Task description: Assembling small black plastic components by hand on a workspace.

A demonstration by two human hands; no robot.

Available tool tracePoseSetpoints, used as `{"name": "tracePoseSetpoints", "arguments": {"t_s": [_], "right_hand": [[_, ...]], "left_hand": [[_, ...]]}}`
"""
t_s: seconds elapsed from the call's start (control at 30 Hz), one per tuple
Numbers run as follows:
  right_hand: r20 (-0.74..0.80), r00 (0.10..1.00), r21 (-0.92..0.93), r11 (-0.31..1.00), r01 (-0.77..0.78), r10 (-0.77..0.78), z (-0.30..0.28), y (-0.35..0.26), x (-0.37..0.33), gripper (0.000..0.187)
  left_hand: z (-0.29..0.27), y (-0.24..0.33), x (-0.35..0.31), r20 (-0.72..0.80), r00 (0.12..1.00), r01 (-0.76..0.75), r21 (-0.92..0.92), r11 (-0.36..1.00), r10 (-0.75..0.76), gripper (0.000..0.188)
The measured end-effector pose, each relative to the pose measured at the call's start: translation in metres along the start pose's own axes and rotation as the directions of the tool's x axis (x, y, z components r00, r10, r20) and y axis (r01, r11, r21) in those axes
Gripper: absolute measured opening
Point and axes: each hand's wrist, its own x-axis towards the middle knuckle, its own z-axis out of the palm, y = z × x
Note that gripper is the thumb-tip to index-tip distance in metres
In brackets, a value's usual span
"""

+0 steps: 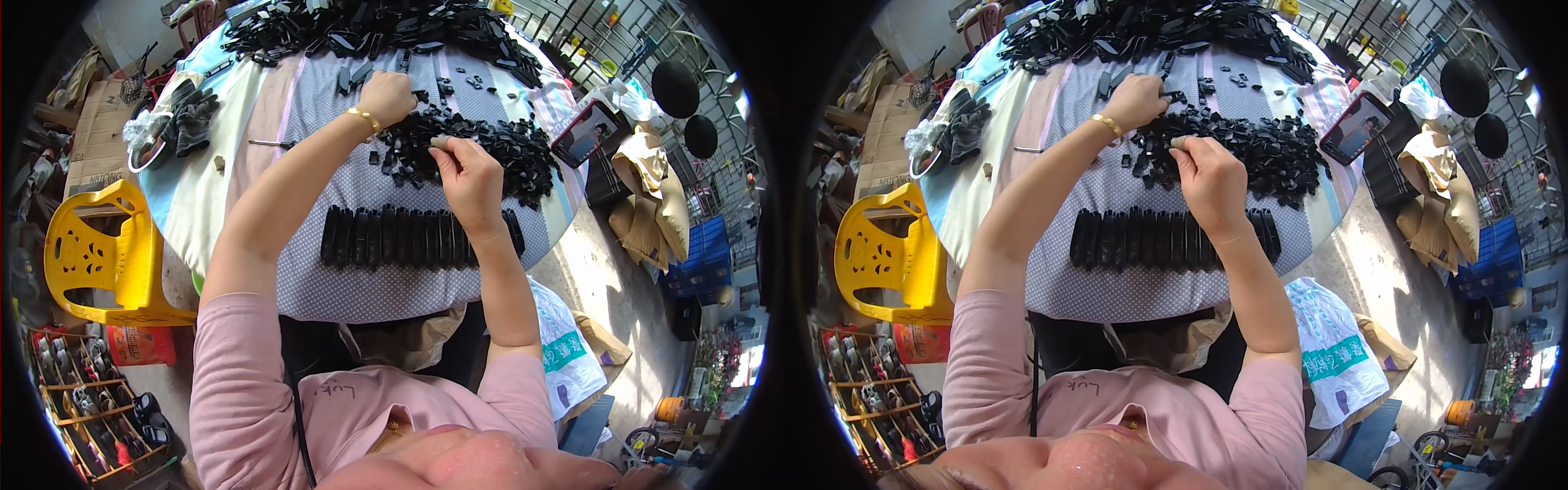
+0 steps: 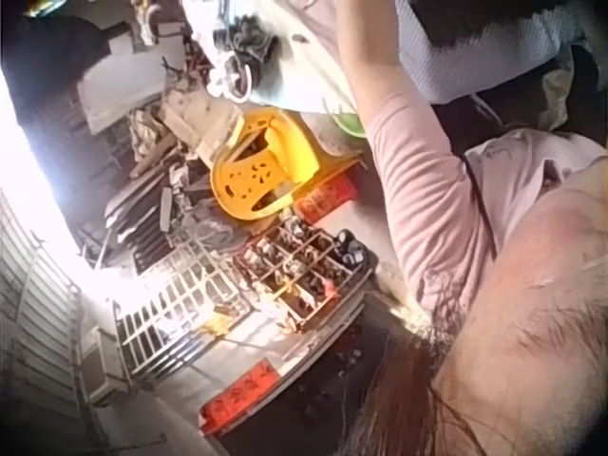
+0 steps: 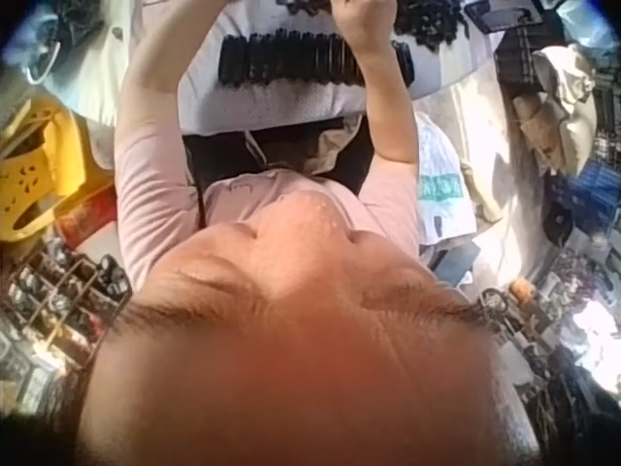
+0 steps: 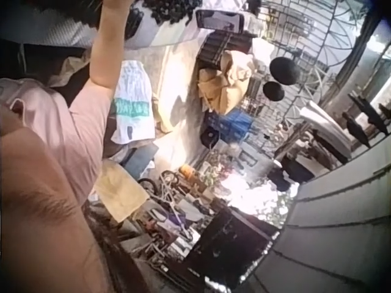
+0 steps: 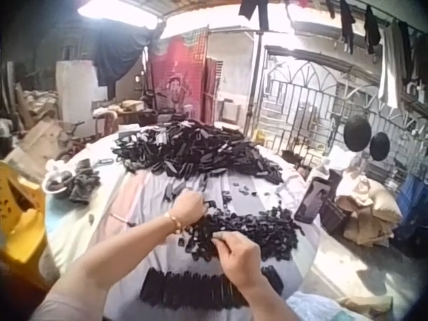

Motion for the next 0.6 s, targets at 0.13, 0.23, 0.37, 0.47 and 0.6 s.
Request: {"name": "tracePoseSetpoints", "arguments": {"t_s": [0.13,0.23,0.37,0.47,0.6], "right_hand": [[-0.088,0.996,0.076,0.997,-0.007,0.014,-0.003,-0.003,0.0,0.009],[-0.155,0.988,0.146,0.989,0.031,-0.008,-0.002,-0.012,0.001,0.009],[-0.141,0.989,0.165,0.984,0.061,-0.037,-0.005,-0.018,0.001,0.01],[-0.128,0.982,0.127,0.98,0.154,-0.138,-0.001,-0.014,-0.002,0.01],[-0.112,0.969,-0.031,0.975,0.218,-0.221,0.001,-0.015,-0.002,0.012]], "left_hand": [[-0.037,0.016,-0.029,0.006,0.994,0.101,-0.434,0.895,-0.109,0.031],[-0.056,0.036,-0.072,0.344,0.917,0.377,-0.914,0.152,-0.203,0.036],[-0.074,0.054,-0.111,0.497,0.868,0.497,-0.867,0.039,0.001,0.045],[-0.073,0.066,-0.125,0.451,0.892,0.452,-0.891,0.034,-0.04,0.045],[-0.076,0.072,-0.13,0.363,0.923,0.381,-0.911,0.159,-0.131,0.043]]}}
